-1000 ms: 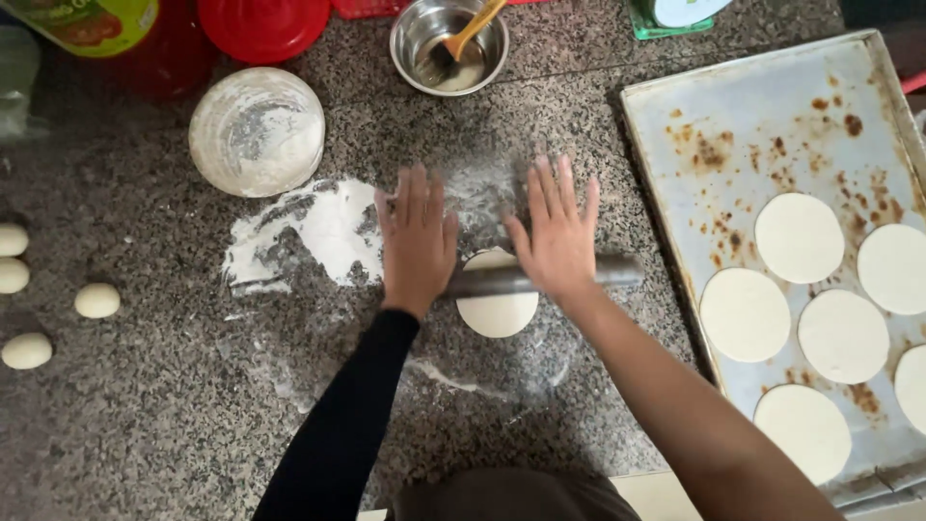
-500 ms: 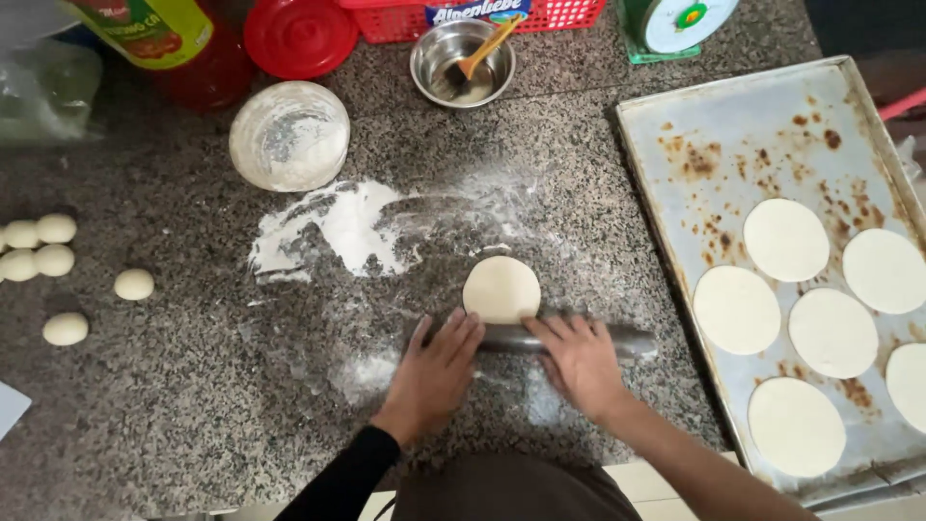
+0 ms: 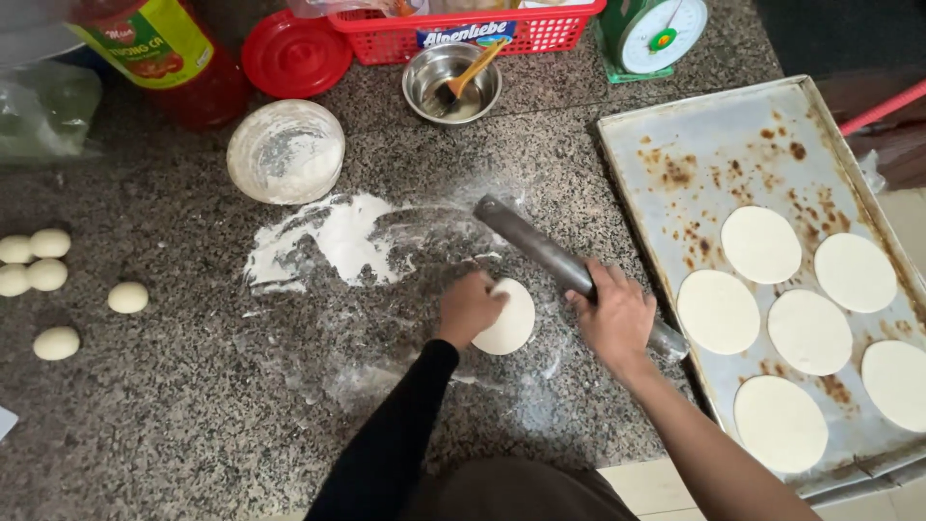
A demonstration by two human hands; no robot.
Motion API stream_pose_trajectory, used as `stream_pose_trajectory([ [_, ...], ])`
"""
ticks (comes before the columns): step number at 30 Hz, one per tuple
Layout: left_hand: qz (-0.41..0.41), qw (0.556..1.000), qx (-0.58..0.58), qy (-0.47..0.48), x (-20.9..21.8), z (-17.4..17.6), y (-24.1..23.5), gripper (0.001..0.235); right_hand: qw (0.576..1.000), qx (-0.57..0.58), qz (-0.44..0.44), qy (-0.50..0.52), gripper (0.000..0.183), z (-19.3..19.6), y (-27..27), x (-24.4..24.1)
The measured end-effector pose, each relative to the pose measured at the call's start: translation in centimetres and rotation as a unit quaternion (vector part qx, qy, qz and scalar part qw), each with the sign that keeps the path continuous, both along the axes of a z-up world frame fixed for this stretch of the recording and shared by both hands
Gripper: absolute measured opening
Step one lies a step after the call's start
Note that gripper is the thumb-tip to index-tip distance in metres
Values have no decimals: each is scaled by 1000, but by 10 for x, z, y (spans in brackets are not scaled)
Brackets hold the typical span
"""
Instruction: The recorder rolls out small dough balls into thin circles and places them onto a baking tray.
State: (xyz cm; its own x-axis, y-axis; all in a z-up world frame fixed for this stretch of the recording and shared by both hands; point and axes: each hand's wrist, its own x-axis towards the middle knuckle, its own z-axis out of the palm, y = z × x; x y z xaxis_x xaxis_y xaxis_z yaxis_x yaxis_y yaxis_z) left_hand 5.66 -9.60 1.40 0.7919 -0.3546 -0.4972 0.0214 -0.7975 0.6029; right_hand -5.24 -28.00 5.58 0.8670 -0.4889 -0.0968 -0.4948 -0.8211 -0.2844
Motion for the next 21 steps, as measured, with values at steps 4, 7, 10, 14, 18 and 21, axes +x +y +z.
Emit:
stream_pose_trajectory([
  [4, 53, 967, -173, 179, -17, 11, 21, 37, 1000, 3, -4, -9, 65, 2, 0, 3],
  [7, 84, 961, -233, 122, -29, -22, 46, 37, 1000, -11, 14, -10, 64, 6, 6, 4],
  [10, -19, 986, -75, -147, -41, -33, 79, 44, 998, -1, 65, -15, 58, -4, 26, -1],
  [14, -211, 886, 95, -401, -62, -15, 102, 53, 980, 25, 197, -2, 48, -23, 43, -33],
  [18, -201, 928, 47, -310, -70, -9, 114, 59, 959, -11, 275, -64, 51, -36, 61, -49],
  [21, -194, 948, 83, -237, -47, 12, 92, 65, 962, -75, 255, -66, 56, -43, 65, -31],
])
